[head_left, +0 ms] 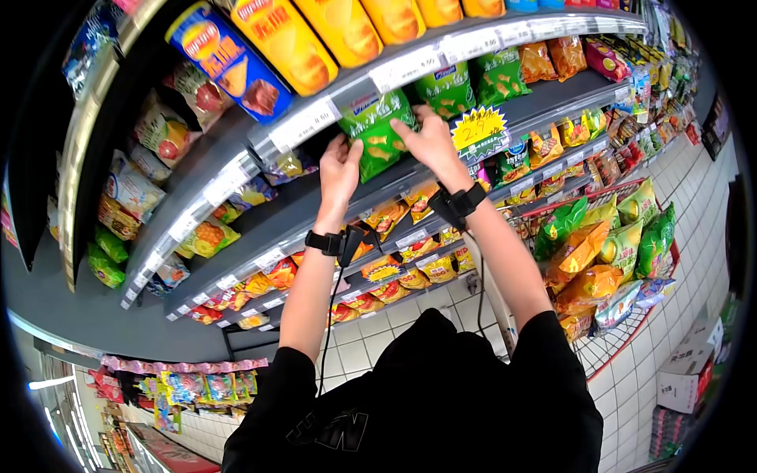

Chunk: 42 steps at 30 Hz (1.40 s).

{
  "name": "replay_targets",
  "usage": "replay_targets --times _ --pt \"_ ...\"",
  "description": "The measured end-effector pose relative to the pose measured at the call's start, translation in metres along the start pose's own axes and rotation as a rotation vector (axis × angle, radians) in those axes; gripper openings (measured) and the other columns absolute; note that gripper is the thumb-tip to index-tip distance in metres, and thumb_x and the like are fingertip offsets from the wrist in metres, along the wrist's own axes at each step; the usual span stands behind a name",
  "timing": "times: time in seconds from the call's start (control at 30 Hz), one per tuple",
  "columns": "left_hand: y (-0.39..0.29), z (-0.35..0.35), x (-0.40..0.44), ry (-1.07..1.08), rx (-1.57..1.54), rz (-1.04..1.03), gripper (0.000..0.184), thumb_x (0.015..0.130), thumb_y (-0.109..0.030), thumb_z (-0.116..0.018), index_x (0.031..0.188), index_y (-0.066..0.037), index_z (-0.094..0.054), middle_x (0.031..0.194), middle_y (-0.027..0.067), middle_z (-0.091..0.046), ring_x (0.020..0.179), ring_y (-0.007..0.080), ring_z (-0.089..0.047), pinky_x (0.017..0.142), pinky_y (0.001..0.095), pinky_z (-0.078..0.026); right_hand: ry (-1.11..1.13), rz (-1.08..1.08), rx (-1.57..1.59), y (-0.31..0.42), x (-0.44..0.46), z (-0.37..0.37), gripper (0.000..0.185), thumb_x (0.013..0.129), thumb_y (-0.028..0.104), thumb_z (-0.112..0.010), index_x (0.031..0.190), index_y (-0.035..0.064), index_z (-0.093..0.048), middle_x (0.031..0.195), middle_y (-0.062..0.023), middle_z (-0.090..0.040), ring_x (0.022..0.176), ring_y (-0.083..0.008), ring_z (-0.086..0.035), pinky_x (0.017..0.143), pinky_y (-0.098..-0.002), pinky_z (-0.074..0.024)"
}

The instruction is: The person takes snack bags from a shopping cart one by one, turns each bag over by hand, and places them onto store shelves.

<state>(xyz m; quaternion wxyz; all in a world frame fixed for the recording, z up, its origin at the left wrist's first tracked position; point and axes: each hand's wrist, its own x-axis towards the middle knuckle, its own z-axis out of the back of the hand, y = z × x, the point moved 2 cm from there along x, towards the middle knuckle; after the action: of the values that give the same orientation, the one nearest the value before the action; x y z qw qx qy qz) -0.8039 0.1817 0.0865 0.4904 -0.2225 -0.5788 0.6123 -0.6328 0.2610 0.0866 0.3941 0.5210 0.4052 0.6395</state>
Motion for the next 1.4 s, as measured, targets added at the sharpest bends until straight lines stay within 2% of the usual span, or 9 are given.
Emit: replay_targets --times 0.17,0.37,0.57,0.63,0.7,0.83,1.03,1.13,1.4 --pt "0.034 -0.006 0.002 0.045 -0.07 -0.108 0.052 0.092 -0.016 -0.061 0.13 0.014 -0.042 0.112 0.0192 -0.063 0.1 0.0168 -0.062 0.085 0.0261 -0.048 -0.003 0.183 -0.143 -0.032 0.006 -0.009 0.062 0.08 0.033 -0.07 0.112 -0.017 -0.054 0.099 -0.0361 -0.062 0.096 -0.0428 -0.064 0.085 -0.042 -0.0505" --pt "0.051 -0.019 0.0 -0.005 -0.051 -0.179 0.058 0.09 -0.014 -0.064 0.132 0.015 -0.038 0.11 0.0194 -0.064 0.098 0.0186 -0.063 0.084 0.0265 -0.049 0.058 0.103 -0.264 -0.043 0.001 -0.012 0.056 0.081 0.032 -0.069 0.105 -0.0166 -0.054 0.099 -0.0358 -0.062 0.095 -0.0446 -0.063 0.083 -0.0438 -0.05" --pt "0.046 -0.02 -0.003 -0.05 0.058 -0.244 0.06 0.086 -0.014 -0.067 0.132 0.014 -0.039 0.111 0.0213 -0.064 0.102 0.0217 -0.063 0.087 0.0291 -0.048 0.056 0.072 -0.235 -0.039 -0.005 -0.011 0.065 0.082 0.029 -0.069 0.119 -0.0183 -0.045 0.104 -0.0375 -0.06 0.103 -0.0462 -0.06 0.089 -0.0437 -0.0488" --pt "0.037 -0.016 -0.007 -0.086 0.161 -0.236 0.064 0.084 -0.019 -0.069 0.132 0.013 -0.04 0.115 0.0244 -0.062 0.107 0.0265 -0.061 0.092 0.0325 -0.046 0.023 0.109 -0.227 -0.035 -0.006 -0.008 0.07 0.082 0.029 -0.069 0.125 -0.0194 -0.041 0.108 -0.0381 -0.059 0.107 -0.0455 -0.059 0.092 -0.0425 -0.0471" --pt "0.028 -0.011 -0.011 -0.119 0.314 -0.132 0.076 0.084 -0.032 -0.07 0.137 0.011 -0.035 0.134 0.0303 -0.046 0.125 0.034 -0.047 0.102 0.0385 -0.039 0.019 0.096 -0.205 -0.025 -0.009 0.002 0.07 0.082 0.029 -0.068 0.126 -0.019 -0.041 0.109 -0.0379 -0.059 0.109 -0.0449 -0.058 0.093 -0.0421 -0.0465" --pt "-0.002 -0.003 -0.04 -0.13 0.379 -0.092 0.073 0.083 -0.034 -0.07 0.136 0.006 -0.04 0.135 0.0283 -0.045 0.126 0.0349 -0.046 0.103 0.0404 -0.038 0.06 0.047 -0.135 0.006 -0.031 0.03 0.065 0.083 0.028 -0.068 0.125 -0.016 -0.046 0.111 -0.0361 -0.059 0.11 -0.0438 -0.058 0.094 -0.0409 -0.0465" --pt "-0.071 -0.015 -0.125 -0.055 0.222 -0.095 0.041 0.091 -0.024 -0.065 0.121 0.002 -0.055 0.12 0.0175 -0.059 0.115 0.0267 -0.055 0.094 0.0355 -0.045 0.205 -0.046 0.131 0.043 -0.083 0.079 0.04 0.09 0.029 -0.066 0.11 -0.005 -0.063 0.104 -0.0165 -0.069 0.099 -0.0224 -0.066 0.087 -0.0324 -0.0507" --pt "-0.093 -0.021 -0.164 -0.01 -0.05 -0.018 0.023 0.094 -0.016 -0.061 0.11 0.001 -0.06 0.095 0.0095 -0.068 0.089 0.0167 -0.065 0.083 0.0293 -0.05 0.292 -0.17 0.256 0.054 -0.11 0.104 0.034 0.092 0.028 -0.065 0.102 -0.0047 -0.065 0.094 -0.0103 -0.071 0.088 -0.0149 -0.066 0.082 -0.0275 -0.0516" --pt "-0.112 -0.008 -0.259 0.011 -0.142 0.125 0.019 0.096 -0.015 -0.059 0.1 0.003 -0.062 0.085 0.0089 -0.067 0.076 0.0146 -0.064 0.072 0.0282 -0.053 0.304 -0.269 0.473 0.072 -0.188 0.159 0.026 0.093 0.025 -0.063 0.092 -0.001 -0.064 0.083 -0.007 -0.068 0.075 -0.0126 -0.065 0.07 -0.0261 -0.0522"
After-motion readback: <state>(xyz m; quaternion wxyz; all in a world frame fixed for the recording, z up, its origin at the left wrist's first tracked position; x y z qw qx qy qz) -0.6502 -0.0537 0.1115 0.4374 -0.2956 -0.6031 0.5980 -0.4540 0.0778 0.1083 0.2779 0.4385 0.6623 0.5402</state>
